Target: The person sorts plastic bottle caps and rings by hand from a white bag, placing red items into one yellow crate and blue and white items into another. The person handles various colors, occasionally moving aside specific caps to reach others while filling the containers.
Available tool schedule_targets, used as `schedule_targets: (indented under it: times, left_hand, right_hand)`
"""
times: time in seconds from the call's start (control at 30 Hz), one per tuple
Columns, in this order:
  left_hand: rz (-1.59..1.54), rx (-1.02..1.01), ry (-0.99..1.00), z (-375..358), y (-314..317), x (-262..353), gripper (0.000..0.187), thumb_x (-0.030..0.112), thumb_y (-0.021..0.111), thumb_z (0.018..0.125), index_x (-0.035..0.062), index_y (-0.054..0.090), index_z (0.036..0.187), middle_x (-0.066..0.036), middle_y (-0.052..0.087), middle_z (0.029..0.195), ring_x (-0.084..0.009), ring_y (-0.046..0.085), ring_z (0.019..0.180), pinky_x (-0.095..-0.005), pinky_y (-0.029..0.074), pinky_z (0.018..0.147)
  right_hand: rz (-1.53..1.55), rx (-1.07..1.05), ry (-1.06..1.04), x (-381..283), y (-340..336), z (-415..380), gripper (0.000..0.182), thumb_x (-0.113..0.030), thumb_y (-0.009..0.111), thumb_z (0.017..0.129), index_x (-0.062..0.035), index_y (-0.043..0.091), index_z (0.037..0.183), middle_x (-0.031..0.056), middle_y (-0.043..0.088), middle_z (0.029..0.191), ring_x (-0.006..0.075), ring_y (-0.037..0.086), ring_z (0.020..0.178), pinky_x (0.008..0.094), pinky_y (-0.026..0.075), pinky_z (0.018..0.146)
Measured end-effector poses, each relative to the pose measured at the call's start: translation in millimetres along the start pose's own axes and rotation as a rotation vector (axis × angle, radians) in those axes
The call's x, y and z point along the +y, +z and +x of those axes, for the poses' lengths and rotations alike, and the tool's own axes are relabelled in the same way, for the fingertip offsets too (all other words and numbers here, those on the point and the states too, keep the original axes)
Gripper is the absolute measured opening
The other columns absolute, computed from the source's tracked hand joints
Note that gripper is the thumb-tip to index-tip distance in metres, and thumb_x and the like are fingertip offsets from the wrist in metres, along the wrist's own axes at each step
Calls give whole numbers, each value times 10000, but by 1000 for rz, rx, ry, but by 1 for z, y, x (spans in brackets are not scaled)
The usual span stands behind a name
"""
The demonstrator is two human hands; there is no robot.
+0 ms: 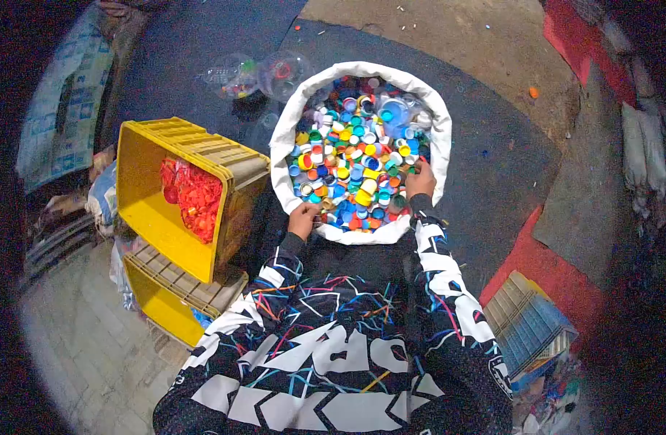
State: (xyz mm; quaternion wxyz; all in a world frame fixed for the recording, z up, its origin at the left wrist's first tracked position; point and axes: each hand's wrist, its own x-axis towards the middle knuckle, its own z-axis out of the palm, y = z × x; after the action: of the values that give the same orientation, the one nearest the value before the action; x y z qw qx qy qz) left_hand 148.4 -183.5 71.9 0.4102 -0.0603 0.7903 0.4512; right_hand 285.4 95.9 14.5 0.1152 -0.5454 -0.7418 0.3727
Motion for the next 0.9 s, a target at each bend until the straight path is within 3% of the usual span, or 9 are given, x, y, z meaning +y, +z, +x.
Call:
schedule_targets:
  times: [0.03,0.17,0.43,0.57,0.67,0.8,0.87,0.9]
  left_hand:
    - [31,35,43,-3,0,3,110,116,584,828,14,620,841,-57,605,683,-128,595,591,-259,496,532]
    - [-233,-30,-154,10,0,-14,126,105,561,851,11,574,934,-79,609,779,-155,604,680,-277,500,573]
    - [-182,-105,-172,31,10,-16,227,77,608,793,-24,579,994,-104,624,844,-150,600,674,-257,504,556]
    - [-89,-95,-48,49,16,-39,254,88,622,791,-22,575,1014,-88,638,861,-146,612,705,-260,503,594]
    - [46,-131,-25,27,15,8,255,60,605,804,-14,562,1044,-75,618,883,-149,596,746,-275,504,634]
    - [61,-130,-49,43,15,-14,264,32,591,801,-14,559,1059,-76,620,894,-153,600,772,-275,502,682]
    - [19,-128,-30,44,12,-17,262,81,636,786,-7,578,1026,-75,638,856,-140,608,721,-262,500,632]
    - [1,-128,-21,44,10,-20,266,106,659,778,-3,587,1010,-75,647,837,-133,612,696,-255,499,607]
  right_hand:
    - [11,1,-30,-2,2,0,223,-61,559,720,-31,602,937,182,640,860,342,622,835,415,485,747]
    - [5,-116,-108,-18,9,-17,189,-79,567,726,-39,613,905,156,638,825,328,620,784,401,490,709]
    - [24,-386,-184,-27,27,-67,145,-93,607,708,-36,598,841,143,624,747,292,627,695,392,500,649]
    - [-9,-319,-192,-22,34,-83,141,-91,611,717,-21,596,838,150,625,790,282,634,736,379,504,667]
    - [3,-236,-115,-30,23,-81,149,-96,618,732,-24,602,861,150,621,812,298,619,747,401,487,689]
    - [-20,-143,-119,-34,31,-56,194,-133,631,740,-30,598,901,146,621,809,315,591,804,429,444,730]
    - [-57,-161,-111,-35,43,-39,226,-163,645,733,-31,598,911,155,624,822,326,583,813,430,443,734]
    - [-87,-94,-227,-39,47,-35,253,-185,662,729,-39,598,926,161,627,850,328,585,818,430,445,736]
